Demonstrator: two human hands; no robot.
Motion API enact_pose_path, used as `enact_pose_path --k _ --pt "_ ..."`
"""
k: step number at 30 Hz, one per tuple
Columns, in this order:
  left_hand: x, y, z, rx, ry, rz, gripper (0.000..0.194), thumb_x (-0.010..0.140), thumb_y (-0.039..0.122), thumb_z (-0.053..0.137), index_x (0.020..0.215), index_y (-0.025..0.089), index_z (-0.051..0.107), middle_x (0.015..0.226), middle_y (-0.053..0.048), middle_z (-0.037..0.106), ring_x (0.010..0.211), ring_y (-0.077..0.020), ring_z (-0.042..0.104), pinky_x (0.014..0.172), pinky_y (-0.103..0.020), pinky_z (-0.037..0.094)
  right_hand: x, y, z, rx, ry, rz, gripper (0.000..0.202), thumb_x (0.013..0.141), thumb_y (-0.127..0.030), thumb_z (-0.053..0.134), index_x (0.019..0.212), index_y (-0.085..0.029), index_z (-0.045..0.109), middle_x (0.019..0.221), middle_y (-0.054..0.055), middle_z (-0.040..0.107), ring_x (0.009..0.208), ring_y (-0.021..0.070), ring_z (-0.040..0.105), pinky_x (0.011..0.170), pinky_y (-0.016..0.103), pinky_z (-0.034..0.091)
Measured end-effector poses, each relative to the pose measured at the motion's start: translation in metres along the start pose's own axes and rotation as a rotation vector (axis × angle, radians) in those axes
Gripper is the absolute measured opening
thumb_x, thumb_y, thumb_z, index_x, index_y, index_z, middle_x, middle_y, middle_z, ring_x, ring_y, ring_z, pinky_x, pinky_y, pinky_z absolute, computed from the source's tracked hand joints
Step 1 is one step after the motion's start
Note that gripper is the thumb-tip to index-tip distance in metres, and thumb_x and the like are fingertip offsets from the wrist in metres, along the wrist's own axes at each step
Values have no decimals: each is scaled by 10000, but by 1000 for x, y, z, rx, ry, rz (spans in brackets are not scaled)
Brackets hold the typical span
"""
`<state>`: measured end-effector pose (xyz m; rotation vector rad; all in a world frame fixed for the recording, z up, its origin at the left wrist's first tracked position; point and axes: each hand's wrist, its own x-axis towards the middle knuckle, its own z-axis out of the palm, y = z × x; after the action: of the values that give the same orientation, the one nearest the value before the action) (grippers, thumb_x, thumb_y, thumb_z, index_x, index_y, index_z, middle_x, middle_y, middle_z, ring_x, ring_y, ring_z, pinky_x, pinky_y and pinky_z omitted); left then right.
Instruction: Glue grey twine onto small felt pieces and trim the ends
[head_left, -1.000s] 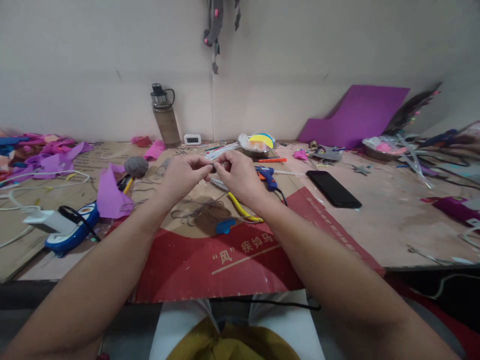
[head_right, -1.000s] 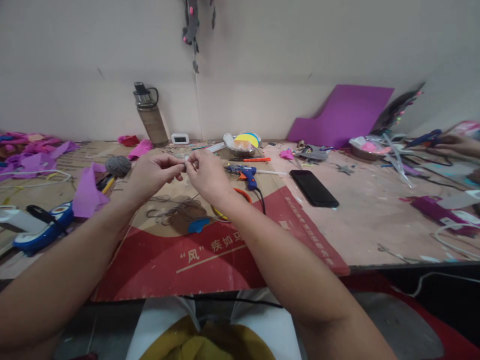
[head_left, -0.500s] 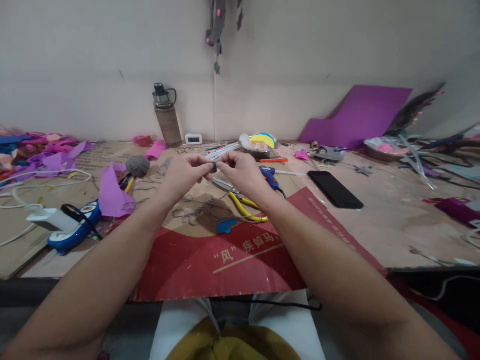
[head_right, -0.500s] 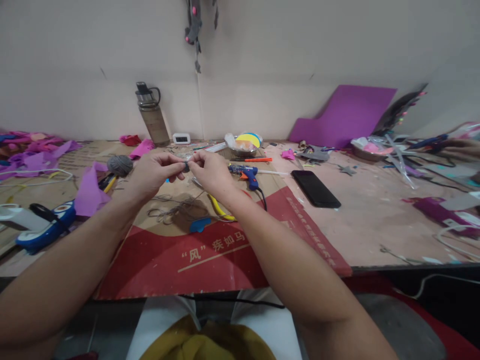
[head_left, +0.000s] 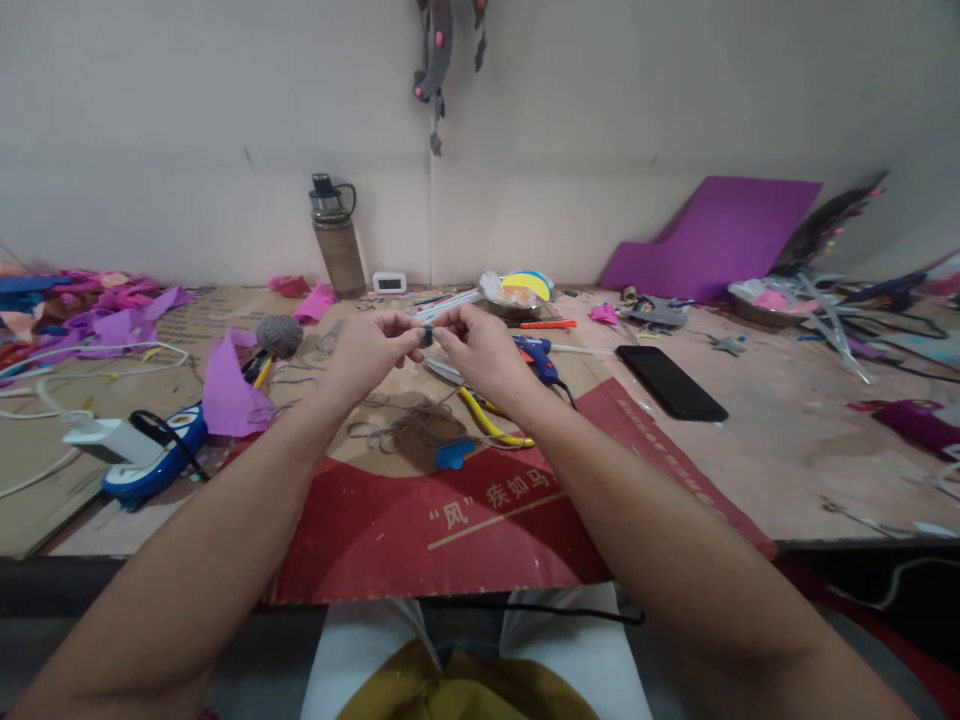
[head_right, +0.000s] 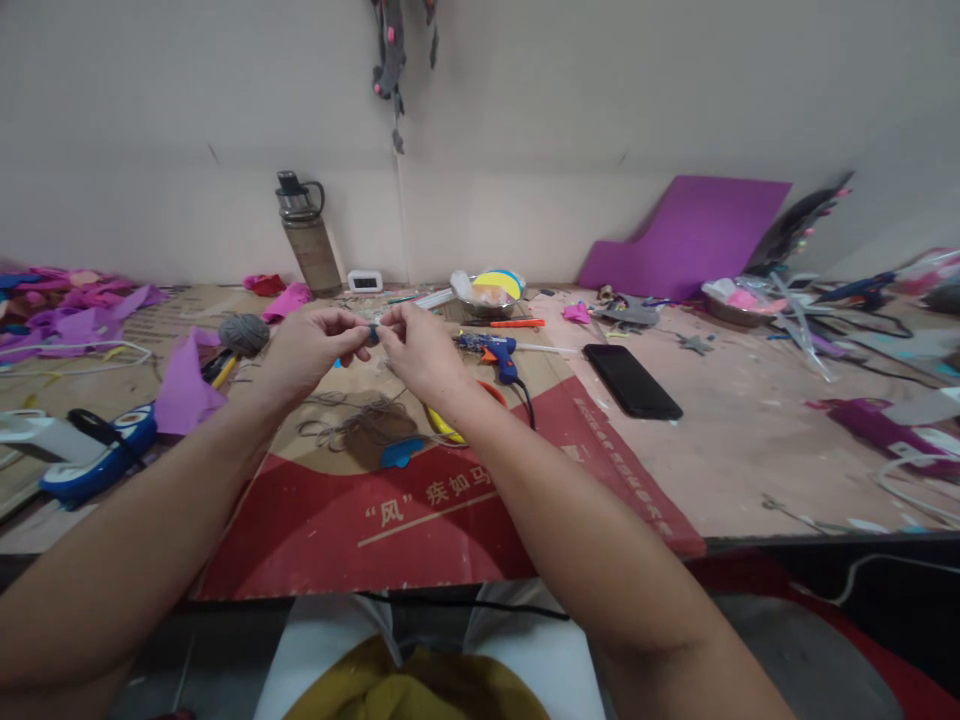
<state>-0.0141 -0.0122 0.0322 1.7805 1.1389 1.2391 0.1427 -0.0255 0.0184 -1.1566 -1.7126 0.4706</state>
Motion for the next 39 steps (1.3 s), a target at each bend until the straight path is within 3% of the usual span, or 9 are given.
enact_pose_path --k 6,13,17,22,26,29,31,34,39 --pt "17 -26 -10 -89 213 35 140 752 280 658 765 141 672 603 -42 668 502 -120 605 446 -197 418 -11 -4 12 -62 -126 -132 199 896 -209 426 812 -175 602 817 47 640 780 161 558 741 303 404" --pt "22 -27 -18 -563 263 -137 84 756 211 671 773 142 627 694 -30 678 579 -104 648 494 -177 473 -44 -30 41 -413 -459 -535 226 921 -190 423 886 -182 647 944 87 649 846 186 551 758 321 407" --pt "22 -23 -22 -706 231 -203 68 781 191 664 770 128 637 688 -36 679 585 -87 642 524 -163 500 -61 -45 37 -591 -507 -625 337 931 -441 443 912 -199 677 995 102 665 949 262 536 826 434 372" --pt "23 -22 -24 -788 232 -249 64 816 163 620 771 121 638 672 -28 671 580 -69 640 506 -131 483 -71 -45 9 -425 -490 -481 378 951 -451 400 908 -202 682 948 81 683 933 209 564 851 371 386" --pt "22 -23 -23 -768 205 -209 73 794 197 651 796 124 655 704 -36 680 600 -78 651 495 -136 477 -61 -25 -29 -303 -215 -226 301 951 -355 403 905 -194 652 885 64 683 820 180 593 734 300 413" --pt "21 -22 -21 -732 220 -170 90 772 213 674 769 128 647 703 -40 678 596 -87 649 483 -143 464 -43 4 -59 -395 9 24 284 920 -378 430 904 -182 635 775 58 661 685 182 573 631 297 385" --pt "21 -22 -20 -708 233 -147 88 763 212 678 767 132 642 709 -39 677 601 -92 651 482 -146 460 -31 29 -74 -505 58 180 303 894 -395 451 825 -167 638 721 77 650 632 193 558 599 309 365" --pt "20 -22 -19 -675 241 -132 93 755 218 678 786 140 639 719 -36 676 604 -101 654 474 -155 459 -17 64 -78 -561 -74 408 382 865 -435 469 652 -165 636 625 102 628 597 206 556 587 317 373" --pt "19 -24 -17 -694 236 -150 91 743 216 683 789 150 641 728 -23 674 621 -104 651 471 -160 457 -13 96 -60 -517 -47 482 145 687 -242 654 799 -151 669 713 86 670 689 209 608 610 281 423"
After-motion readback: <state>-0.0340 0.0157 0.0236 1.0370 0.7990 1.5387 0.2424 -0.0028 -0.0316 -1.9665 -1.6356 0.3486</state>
